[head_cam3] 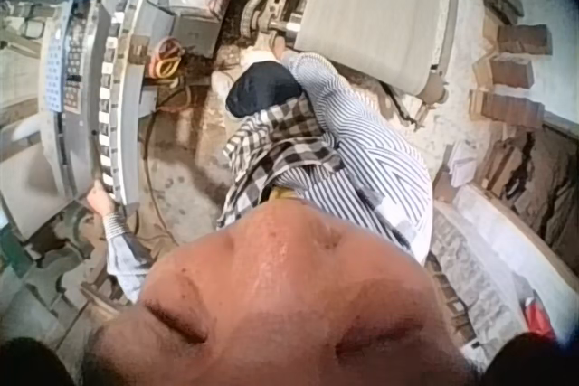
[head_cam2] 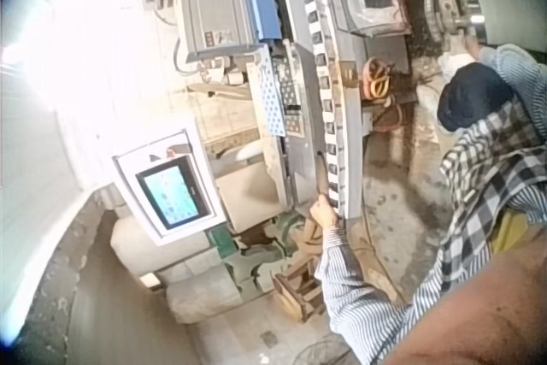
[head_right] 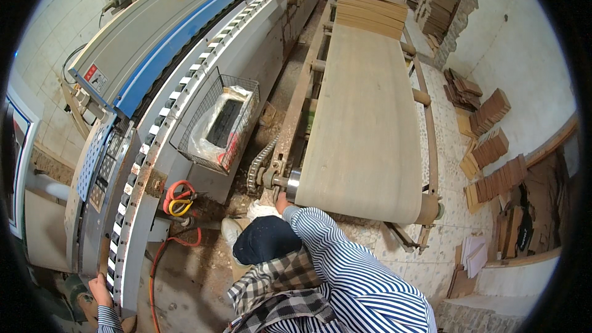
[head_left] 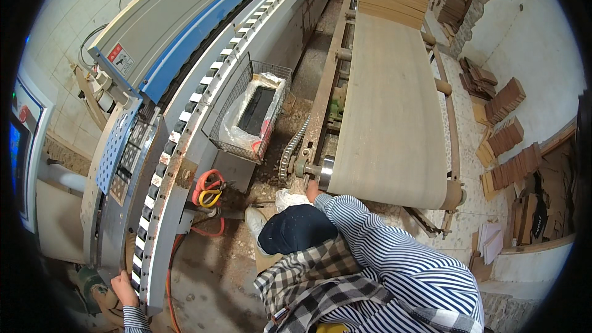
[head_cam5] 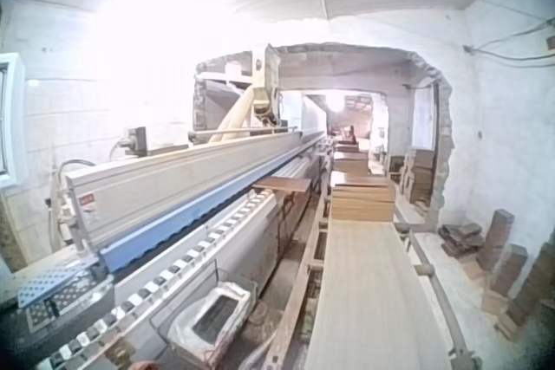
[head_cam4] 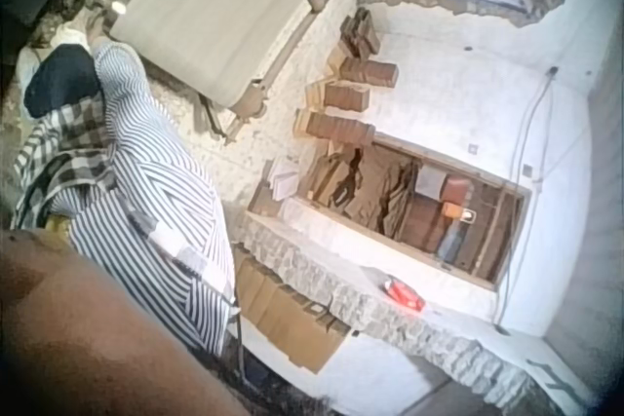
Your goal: The person repeatedly feeds rectangular wooden panels into a belt sander machine, one at a time, and collects the processed pieces on a conveyor belt. The person handles the panels by hand, guiding them through the machine and stacking them as they exit.
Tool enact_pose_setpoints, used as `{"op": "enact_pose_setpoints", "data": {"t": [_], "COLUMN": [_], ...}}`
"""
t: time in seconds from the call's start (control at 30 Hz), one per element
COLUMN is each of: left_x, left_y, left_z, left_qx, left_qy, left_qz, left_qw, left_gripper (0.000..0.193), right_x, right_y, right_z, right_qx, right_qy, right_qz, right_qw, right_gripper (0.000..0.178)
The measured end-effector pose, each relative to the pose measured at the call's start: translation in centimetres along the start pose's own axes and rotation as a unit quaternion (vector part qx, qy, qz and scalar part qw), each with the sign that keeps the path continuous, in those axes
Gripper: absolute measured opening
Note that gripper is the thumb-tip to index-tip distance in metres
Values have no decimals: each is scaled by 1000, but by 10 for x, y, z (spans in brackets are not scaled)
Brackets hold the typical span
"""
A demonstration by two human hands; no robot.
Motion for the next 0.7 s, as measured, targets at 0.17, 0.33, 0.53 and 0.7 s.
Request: {"op": "enact_pose_setpoints", "data": {"t": [0.17,0.33,0.53,0.7], "left_x": [-2,2,3,3], "left_y": [0,1,1,0], "left_z": [2,-8,-13,-12], "left_qx": [-8,-10,9,18], "left_qy": [-2,4,14,14], "left_qz": [1,6,8,3], "left_qw": [1000,1000,1000,1000], "left_gripper": [36,34,32,32], "right_x": [-2,-2,-2,-2], "right_y": [-1,-3,-6,-7], "right_z": [0,-2,-2,-3], "right_qx": [2,5,9,13], "right_qy": [-1,-1,-1,-3], "right_qz": [1,2,-3,-9], "right_qw": [1000,1000,1000,1000], "right_gripper": [22,22,22,22]}}
Point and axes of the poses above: each hand's wrist, its own x-axis away from the middle knuckle, its own y-axis out of the back of the hand, z = x × y, the point moved 1 cm from there along -x, towards the middle knuckle, and after that the axes turned 2 degrees about -x, right-handed, at the moved point
